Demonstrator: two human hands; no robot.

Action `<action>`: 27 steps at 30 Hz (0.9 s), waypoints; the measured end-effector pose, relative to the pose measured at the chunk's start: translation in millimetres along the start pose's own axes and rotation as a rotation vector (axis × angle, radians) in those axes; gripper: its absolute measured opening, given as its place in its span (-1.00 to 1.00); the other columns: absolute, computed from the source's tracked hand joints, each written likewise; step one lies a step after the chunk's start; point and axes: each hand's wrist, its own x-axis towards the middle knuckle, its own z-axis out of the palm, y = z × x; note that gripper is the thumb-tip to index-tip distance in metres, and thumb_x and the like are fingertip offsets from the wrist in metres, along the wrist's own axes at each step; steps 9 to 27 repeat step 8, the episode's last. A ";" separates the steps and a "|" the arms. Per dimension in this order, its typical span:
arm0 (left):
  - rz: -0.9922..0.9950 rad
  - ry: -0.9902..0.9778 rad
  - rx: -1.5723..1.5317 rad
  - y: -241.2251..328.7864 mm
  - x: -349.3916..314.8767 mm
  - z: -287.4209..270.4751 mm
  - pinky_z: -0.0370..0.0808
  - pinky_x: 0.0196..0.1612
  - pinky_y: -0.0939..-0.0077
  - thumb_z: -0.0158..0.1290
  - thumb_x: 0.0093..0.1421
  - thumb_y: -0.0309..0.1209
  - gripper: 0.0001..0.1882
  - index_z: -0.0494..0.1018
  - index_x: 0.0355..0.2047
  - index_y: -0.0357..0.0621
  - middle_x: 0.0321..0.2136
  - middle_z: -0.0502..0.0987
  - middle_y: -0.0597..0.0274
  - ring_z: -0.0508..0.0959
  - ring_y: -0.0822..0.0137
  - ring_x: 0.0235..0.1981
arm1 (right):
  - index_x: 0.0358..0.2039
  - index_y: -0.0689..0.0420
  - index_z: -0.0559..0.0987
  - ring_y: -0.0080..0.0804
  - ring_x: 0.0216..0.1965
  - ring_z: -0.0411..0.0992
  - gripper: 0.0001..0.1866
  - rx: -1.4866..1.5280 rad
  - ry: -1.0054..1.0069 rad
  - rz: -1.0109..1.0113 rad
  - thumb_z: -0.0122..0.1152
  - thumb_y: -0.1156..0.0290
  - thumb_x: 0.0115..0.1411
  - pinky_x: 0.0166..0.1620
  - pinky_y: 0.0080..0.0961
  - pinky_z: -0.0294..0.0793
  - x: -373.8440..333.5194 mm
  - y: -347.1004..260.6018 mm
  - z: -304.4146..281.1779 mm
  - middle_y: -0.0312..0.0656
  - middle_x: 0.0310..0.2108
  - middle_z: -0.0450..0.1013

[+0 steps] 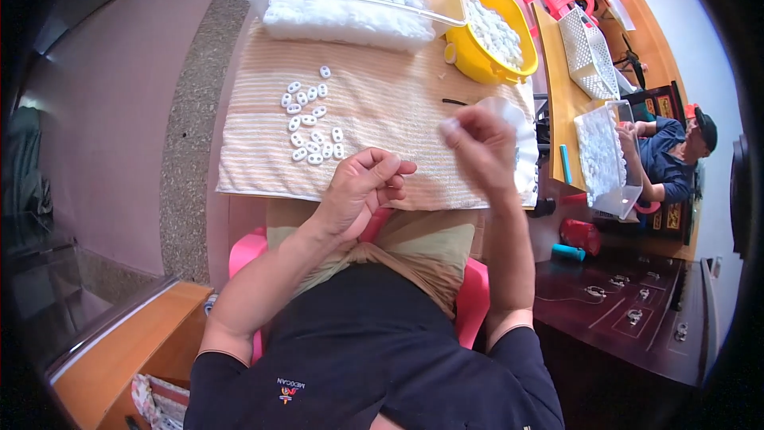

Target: The person is assembling small white plastic components by manually inserting tiny blue beads into them.

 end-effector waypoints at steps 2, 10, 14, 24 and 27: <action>-0.014 -0.002 0.016 -1.2 -0.3 -3.3 0.58 -0.29 0.61 0.09 0.24 -0.36 -0.84 0.41 -0.27 -0.19 -0.27 0.56 0.12 0.53 0.56 -0.42 | -0.36 0.26 0.56 -0.64 -0.54 0.41 -0.91 -0.136 0.116 -0.092 0.25 0.51 0.14 -0.42 -0.71 0.39 22.8 -11.6 -28.3 -0.32 -0.55 0.46; 0.008 -0.012 0.040 -2.7 1.6 -6.7 0.58 -0.26 0.59 0.10 0.23 -0.37 -0.84 0.42 -0.27 -0.18 -0.23 0.55 0.12 0.53 0.55 -0.40 | -0.02 0.36 0.48 -0.46 -0.37 0.52 -0.57 -0.520 0.373 -0.178 0.24 0.38 0.16 -0.30 -0.65 0.51 99.0 -5.7 -80.1 -0.07 -0.36 0.55; 0.008 -0.012 0.040 -2.7 1.6 -6.7 0.58 -0.26 0.59 0.10 0.23 -0.37 -0.84 0.42 -0.27 -0.18 -0.23 0.55 0.12 0.53 0.55 -0.40 | -0.02 0.36 0.48 -0.46 -0.37 0.52 -0.57 -0.520 0.373 -0.178 0.24 0.38 0.16 -0.30 -0.65 0.51 99.0 -5.7 -80.1 -0.07 -0.36 0.55; 0.008 -0.012 0.040 -2.7 1.6 -6.7 0.58 -0.26 0.59 0.10 0.23 -0.37 -0.84 0.42 -0.27 -0.18 -0.23 0.55 0.12 0.53 0.55 -0.40 | -0.02 0.36 0.48 -0.46 -0.37 0.52 -0.57 -0.520 0.373 -0.178 0.24 0.38 0.16 -0.30 -0.65 0.51 99.0 -5.7 -80.1 -0.07 -0.36 0.55; 0.008 -0.012 0.040 -2.7 1.6 -6.7 0.58 -0.26 0.59 0.10 0.23 -0.37 -0.84 0.42 -0.27 -0.18 -0.23 0.55 0.12 0.53 0.55 -0.40 | -0.02 0.36 0.48 -0.46 -0.37 0.52 -0.57 -0.520 0.373 -0.178 0.24 0.38 0.16 -0.30 -0.65 0.51 99.0 -5.7 -80.1 -0.07 -0.36 0.55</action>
